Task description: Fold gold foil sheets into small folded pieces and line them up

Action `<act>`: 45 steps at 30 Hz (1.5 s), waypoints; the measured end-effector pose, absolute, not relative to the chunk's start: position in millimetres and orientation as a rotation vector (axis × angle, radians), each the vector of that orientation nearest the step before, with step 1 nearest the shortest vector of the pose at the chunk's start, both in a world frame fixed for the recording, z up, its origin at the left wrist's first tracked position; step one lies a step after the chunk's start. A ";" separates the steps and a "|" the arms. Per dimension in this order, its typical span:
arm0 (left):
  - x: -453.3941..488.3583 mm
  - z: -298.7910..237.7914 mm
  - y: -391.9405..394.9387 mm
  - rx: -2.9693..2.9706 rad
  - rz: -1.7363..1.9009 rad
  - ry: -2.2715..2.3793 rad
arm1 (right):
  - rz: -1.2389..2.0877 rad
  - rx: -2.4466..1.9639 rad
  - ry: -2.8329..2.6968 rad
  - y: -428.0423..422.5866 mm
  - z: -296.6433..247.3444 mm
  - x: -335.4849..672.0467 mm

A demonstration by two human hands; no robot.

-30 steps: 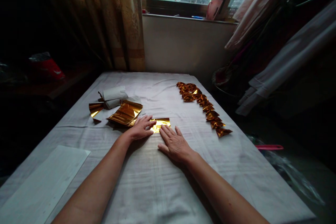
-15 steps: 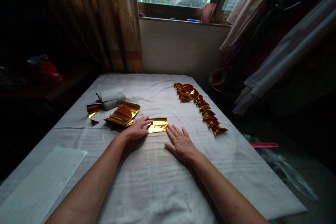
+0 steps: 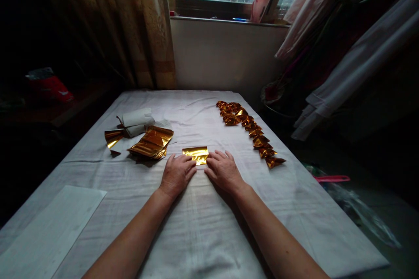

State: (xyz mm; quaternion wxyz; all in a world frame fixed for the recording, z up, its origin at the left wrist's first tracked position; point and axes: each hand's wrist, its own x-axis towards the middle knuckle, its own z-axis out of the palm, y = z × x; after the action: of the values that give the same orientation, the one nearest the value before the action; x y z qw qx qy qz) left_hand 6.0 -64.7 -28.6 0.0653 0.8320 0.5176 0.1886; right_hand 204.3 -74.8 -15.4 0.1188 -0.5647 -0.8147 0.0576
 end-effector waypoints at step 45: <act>-9.8 -46.9 -46.8 2.247 0.878 1.790 | 0.244 -1.670 -1.933 -45.3 -41.9 197.9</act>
State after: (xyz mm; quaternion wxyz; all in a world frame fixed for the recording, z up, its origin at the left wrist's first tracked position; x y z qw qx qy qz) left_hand -9.8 -46.8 -46.9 0.0688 0.7462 0.5946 0.2915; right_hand 197.9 -45.3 -41.9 0.2837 -0.6240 -0.7224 0.0910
